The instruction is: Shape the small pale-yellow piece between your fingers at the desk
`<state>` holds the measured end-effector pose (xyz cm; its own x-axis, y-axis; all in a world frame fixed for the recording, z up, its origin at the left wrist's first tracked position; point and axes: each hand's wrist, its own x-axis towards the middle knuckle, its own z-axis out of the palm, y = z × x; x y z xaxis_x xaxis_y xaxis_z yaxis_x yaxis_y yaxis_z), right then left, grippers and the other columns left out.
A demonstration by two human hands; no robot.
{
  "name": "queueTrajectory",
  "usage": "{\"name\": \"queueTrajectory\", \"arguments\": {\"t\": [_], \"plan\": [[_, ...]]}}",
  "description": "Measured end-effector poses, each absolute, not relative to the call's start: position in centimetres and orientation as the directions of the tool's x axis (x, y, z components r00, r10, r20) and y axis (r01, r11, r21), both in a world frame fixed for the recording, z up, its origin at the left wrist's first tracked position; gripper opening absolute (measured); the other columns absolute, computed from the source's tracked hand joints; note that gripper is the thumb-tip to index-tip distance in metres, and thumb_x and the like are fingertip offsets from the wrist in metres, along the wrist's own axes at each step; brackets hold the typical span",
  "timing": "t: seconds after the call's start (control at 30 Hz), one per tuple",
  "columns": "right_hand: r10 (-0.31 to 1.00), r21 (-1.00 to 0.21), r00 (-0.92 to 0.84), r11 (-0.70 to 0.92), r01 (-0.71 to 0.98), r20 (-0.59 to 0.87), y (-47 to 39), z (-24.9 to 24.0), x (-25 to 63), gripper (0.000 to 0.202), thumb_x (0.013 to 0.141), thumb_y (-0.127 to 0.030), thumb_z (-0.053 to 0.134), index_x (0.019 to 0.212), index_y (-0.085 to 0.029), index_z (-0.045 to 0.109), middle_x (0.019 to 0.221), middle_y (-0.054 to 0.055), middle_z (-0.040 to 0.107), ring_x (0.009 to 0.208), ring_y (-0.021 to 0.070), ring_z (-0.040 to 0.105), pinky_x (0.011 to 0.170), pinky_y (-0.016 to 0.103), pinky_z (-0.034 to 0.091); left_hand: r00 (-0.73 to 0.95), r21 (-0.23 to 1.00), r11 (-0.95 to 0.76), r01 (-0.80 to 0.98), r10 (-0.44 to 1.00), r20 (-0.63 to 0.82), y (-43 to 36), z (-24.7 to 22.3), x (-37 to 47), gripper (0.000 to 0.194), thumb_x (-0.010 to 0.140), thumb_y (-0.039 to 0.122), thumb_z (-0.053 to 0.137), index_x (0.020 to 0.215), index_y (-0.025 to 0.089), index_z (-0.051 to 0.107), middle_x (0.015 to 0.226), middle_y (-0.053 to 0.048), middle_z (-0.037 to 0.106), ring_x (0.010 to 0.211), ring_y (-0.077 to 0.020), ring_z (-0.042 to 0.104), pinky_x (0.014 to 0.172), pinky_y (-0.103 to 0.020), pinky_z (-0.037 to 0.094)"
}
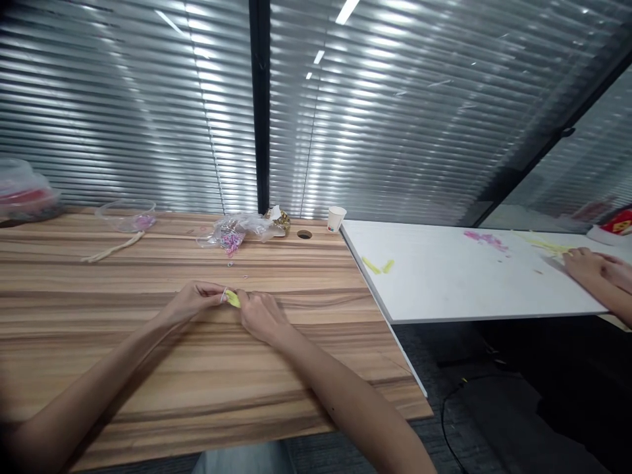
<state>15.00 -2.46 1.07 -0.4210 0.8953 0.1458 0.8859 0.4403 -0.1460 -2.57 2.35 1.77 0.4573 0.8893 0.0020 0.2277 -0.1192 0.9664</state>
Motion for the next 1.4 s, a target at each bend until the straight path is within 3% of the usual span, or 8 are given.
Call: {"name": "queueTrajectory", "arguments": {"t": [0.3, 0.57, 0.8, 1.13, 1.4], "plan": [[0.894, -0.154, -0.429, 0.446, 0.882, 0.129, -2.2, 0.8, 14.9, 0.033, 0.085, -0.011, 0.032, 0.116, -0.015, 0.045, 0.095, 0.011, 0.066, 0.084, 0.0205, 0.062, 0.068, 0.027, 0.042, 0.421, 0.957, -0.155, 0.245, 0.906, 0.039, 2.3, 1.2, -2.2, 0.035, 0.063, 0.043, 0.066, 0.080, 0.013, 0.072, 0.088, -0.008, 0.071, 0.082, -0.0247, 0.064, 0.079, -0.033, 0.048], [0.910, -0.185, -0.395, 0.413, 0.892, 0.125, -2.4, 1.1, 14.8, 0.031, 0.089, -0.031, 0.034, 0.115, -0.016, 0.043, 0.095, 0.011, 0.066, 0.084, 0.0213, 0.062, 0.070, 0.029, 0.042, 0.270, 0.939, -0.203, 0.278, 0.954, 0.127, 1.1, 1.1, -1.1, 0.035, 0.068, 0.044, 0.062, 0.081, 0.013, 0.071, 0.084, -0.007, 0.071, 0.080, -0.0242, 0.063, 0.073, -0.031, 0.047], [0.906, -0.241, -0.390, 0.421, 0.875, 0.164, -2.2, 1.0, 14.9, 0.038, 0.093, -0.040, 0.024, 0.113, -0.016, 0.046, 0.094, 0.011, 0.066, 0.084, 0.0203, 0.062, 0.070, 0.027, 0.040, 0.231, 0.951, -0.146, 0.272, 0.969, 0.083, 0.6, 1.5, -0.8, 0.038, 0.068, 0.047, 0.062, 0.080, 0.012, 0.070, 0.081, -0.008, 0.071, 0.077, -0.0237, 0.063, 0.068, -0.029, 0.046], [0.878, -0.295, -0.430, 0.477, 0.828, 0.210, -1.7, 0.2, 15.3, 0.033, 0.095, -0.033, 0.021, 0.106, -0.017, 0.049, 0.092, 0.008, 0.066, 0.081, 0.0179, 0.061, 0.066, 0.024, 0.038, 0.317, 0.967, -0.120, 0.227, 0.948, 0.043, 1.3, 1.6, -1.4, 0.037, 0.066, 0.046, 0.065, 0.081, 0.013, 0.071, 0.086, -0.008, 0.071, 0.084, -0.0247, 0.064, 0.079, -0.032, 0.046], [0.882, -0.263, -0.433, 0.470, 0.843, 0.188, -1.8, 0.3, 15.4, 0.035, 0.095, -0.033, 0.020, 0.107, -0.017, 0.049, 0.090, 0.008, 0.067, 0.076, 0.0182, 0.062, 0.062, 0.024, 0.038, 0.419, 0.973, -0.110, 0.202, 0.908, 0.016, 1.4, 2.2, -1.7, 0.041, 0.064, 0.047, 0.065, 0.085, 0.013, 0.071, 0.090, -0.009, 0.071, 0.086, -0.0262, 0.064, 0.086, -0.038, 0.046]]}}
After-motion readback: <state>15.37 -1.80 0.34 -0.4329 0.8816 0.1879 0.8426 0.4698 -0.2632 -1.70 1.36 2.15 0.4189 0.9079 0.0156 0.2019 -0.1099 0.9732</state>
